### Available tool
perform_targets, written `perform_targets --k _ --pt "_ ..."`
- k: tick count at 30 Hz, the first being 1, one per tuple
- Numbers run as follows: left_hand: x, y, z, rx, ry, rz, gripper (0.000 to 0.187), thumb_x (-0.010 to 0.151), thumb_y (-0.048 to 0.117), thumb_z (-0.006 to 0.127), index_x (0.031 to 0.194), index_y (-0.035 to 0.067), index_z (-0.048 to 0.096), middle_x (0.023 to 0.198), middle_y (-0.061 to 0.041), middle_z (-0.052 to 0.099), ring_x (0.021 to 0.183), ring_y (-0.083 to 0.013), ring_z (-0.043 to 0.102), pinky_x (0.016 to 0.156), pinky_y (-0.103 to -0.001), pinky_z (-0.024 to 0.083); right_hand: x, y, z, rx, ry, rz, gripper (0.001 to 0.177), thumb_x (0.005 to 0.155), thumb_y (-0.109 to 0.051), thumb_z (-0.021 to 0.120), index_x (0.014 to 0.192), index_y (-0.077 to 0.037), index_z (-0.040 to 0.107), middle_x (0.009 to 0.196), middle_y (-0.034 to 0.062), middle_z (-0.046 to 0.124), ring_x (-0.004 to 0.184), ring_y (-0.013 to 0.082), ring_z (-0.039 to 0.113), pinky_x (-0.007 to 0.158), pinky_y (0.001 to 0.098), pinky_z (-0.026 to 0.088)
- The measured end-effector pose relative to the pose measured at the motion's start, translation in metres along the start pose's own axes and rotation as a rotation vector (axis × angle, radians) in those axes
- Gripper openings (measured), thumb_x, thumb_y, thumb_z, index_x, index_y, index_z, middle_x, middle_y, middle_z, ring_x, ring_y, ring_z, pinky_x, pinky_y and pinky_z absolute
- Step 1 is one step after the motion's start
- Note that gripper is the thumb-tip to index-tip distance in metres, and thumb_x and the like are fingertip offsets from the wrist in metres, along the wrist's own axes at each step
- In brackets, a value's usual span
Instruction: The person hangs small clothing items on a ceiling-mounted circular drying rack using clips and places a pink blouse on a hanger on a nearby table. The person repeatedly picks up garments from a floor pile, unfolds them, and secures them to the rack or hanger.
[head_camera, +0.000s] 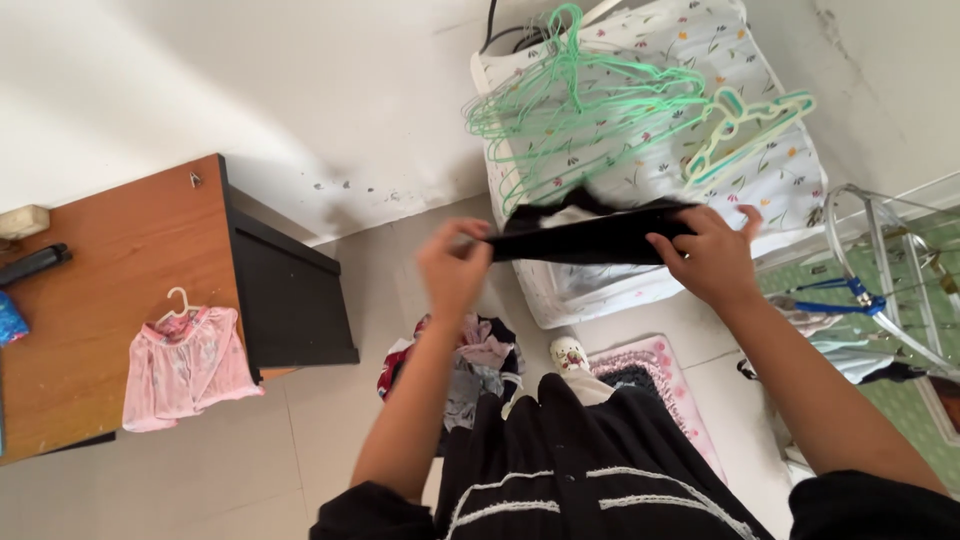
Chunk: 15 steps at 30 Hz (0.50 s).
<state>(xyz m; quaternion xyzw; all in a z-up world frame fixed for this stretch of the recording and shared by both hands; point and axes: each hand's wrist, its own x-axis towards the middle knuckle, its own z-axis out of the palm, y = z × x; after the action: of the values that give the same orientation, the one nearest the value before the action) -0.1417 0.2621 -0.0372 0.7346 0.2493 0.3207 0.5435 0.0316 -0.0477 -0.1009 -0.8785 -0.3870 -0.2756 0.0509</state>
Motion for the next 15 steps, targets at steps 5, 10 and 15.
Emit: perform_targets --k 5,10,15 --pt "0.046 0.081 -0.058 -0.002 -0.134 0.043 0.023 0.074 -0.007 0.054 0.077 0.015 0.06 0.079 -0.007 0.077 0.063 -0.0128 0.072 0.056 -0.024 0.056 0.053 -0.004 -0.032 1.123 -0.126 0.211 0.026 0.095 -0.008 0.079 0.069 -0.014 0.077 0.074 0.002 0.073 0.075 0.02 0.072 0.081 0.0293 0.051" --pt "0.052 0.059 -0.022 0.204 -0.097 0.079 0.019 0.08 0.004 0.061 0.088 0.017 0.072 0.082 -0.006 0.075 0.068 -0.0213 0.067 0.066 -0.033 0.053 0.075 -0.006 0.014 1.155 -0.441 0.193 0.011 0.082 -0.018 0.084 0.079 -0.01 0.078 0.077 0.0101 0.076 0.079 0.0256 0.073 0.076 0.0367 0.055" --pt "0.046 0.044 0.036 0.203 -0.135 -0.005 0.019 0.08 0.009 0.064 0.09 0.022 0.075 0.084 -0.005 0.076 0.08 -0.0278 0.073 0.076 -0.038 0.057 0.124 0.043 0.102 1.037 -0.442 0.198 0.019 0.087 -0.022 0.08 0.103 -0.013 0.076 0.086 0.0117 0.076 0.088 0.0272 0.074 0.075 0.0366 0.057"
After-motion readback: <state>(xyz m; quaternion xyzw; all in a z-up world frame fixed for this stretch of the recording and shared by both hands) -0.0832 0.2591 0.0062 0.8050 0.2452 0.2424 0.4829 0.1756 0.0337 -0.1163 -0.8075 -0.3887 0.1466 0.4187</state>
